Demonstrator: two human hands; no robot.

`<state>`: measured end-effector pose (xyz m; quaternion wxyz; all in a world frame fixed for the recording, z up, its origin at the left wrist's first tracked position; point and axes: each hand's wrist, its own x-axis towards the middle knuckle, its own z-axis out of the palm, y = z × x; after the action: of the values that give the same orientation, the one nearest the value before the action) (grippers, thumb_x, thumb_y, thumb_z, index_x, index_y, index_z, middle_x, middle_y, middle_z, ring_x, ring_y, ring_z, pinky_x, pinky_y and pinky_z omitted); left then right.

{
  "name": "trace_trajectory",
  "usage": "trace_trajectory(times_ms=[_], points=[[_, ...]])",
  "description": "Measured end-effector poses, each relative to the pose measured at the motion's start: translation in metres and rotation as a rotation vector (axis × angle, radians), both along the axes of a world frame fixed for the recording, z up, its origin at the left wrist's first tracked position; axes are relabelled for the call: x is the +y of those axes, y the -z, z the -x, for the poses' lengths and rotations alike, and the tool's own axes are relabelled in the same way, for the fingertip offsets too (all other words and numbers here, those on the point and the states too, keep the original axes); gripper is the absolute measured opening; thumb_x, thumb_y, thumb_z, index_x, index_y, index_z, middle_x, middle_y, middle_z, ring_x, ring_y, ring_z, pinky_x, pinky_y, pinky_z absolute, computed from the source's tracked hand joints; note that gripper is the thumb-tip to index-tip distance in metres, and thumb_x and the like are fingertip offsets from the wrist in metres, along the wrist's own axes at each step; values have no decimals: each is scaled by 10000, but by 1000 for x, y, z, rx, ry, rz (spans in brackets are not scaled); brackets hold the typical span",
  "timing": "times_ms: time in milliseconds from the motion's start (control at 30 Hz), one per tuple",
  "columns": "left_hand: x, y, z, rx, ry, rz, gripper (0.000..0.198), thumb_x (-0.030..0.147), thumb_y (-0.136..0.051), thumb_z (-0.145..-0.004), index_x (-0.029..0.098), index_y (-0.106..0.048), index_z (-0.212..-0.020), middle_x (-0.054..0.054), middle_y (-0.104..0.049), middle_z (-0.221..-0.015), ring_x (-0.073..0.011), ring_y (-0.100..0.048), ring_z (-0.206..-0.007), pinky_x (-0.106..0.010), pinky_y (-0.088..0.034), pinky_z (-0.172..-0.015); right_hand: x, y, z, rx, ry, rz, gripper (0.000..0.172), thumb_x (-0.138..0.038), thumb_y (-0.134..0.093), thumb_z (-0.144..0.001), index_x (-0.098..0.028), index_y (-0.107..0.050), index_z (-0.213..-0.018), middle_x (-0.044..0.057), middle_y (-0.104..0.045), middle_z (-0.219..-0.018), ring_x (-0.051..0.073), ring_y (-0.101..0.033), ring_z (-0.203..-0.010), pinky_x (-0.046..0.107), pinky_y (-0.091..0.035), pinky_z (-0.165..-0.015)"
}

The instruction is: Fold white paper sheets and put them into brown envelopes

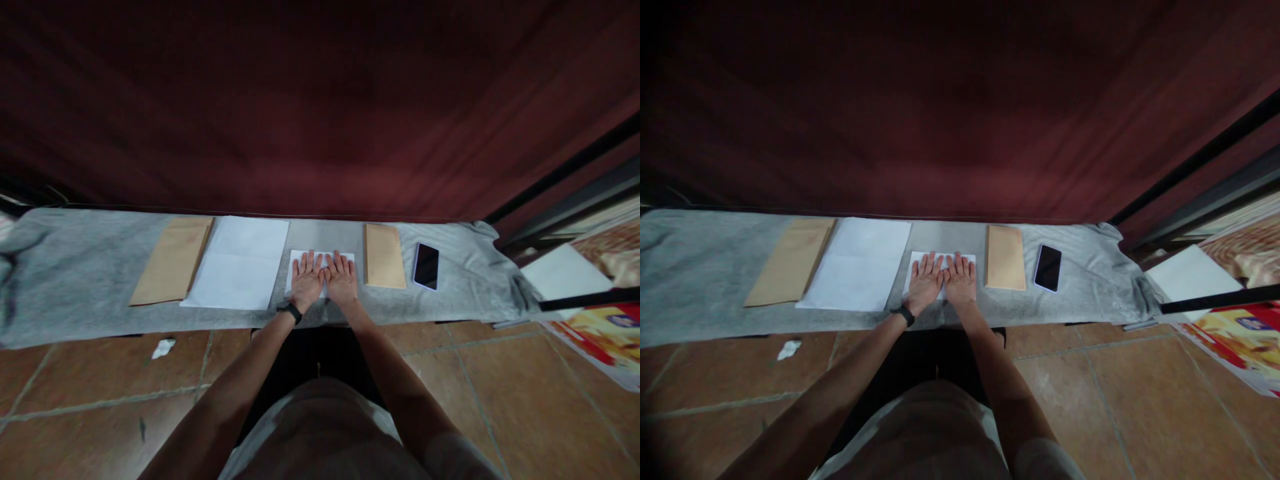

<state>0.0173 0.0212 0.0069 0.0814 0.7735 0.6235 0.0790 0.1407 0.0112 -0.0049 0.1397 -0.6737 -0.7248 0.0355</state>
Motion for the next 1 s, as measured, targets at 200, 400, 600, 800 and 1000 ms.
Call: trace_trajectory(times_ms=[200, 400, 600, 800, 1000], points=[[9, 3, 5, -14, -7, -44, 562, 338, -323, -1007, 207, -349, -1553, -67, -290, -1637, -271, -164, -1539, -519, -144, -1241, 0, 2, -1, 3, 12, -11, 487, -367, -356, -1054, -253, -412, -1524, 94, -342, -1610, 285, -330, -1476, 520, -224, -1201], [9, 2, 15, -11, -78, -53, 595, 365, -313, -1010, 127, -326, -1556, -115, -258, -1640, -281, -156, -1539, -504, -148, -1244, -1, 3, 0, 14, 55, -35, 499, -384, -355, -1051, -242, -411, -1526, 126, -324, -1615, 298, -343, -1468, 540, -222, -1199], [3, 6, 27, -8, -120, -77, 614, 362, -304, -1014, 60, -311, -1549, -167, -260, -1630, -272, -172, -1536, -483, -183, -1242, -2, 2, 1, 15, 65, -52, 502, -382, -374, -1044, -231, -423, -1520, 132, -320, -1616, 302, -335, -1471, 526, -224, -1200], [-17, 2, 32, -7, -113, -100, 590, 344, -320, -1016, 75, -338, -1540, -169, -238, -1635, -286, -150, -1539, -521, -152, -1245, -2, 2, 2, 0, 61, -37, 505, -378, -378, -1045, -229, -413, -1525, 130, -295, -1626, 308, -326, -1477, 531, -216, -1200], [-30, 2, 33, -19, 34, -71, 558, 356, -308, -1026, 176, -342, -1553, -84, -274, -1636, -236, -160, -1538, -479, -166, -1254, -2, 4, 2, -7, 56, -55, 509, -373, -367, -1046, -225, -400, -1531, 136, -307, -1620, 305, -335, -1472, 542, -224, -1194]])
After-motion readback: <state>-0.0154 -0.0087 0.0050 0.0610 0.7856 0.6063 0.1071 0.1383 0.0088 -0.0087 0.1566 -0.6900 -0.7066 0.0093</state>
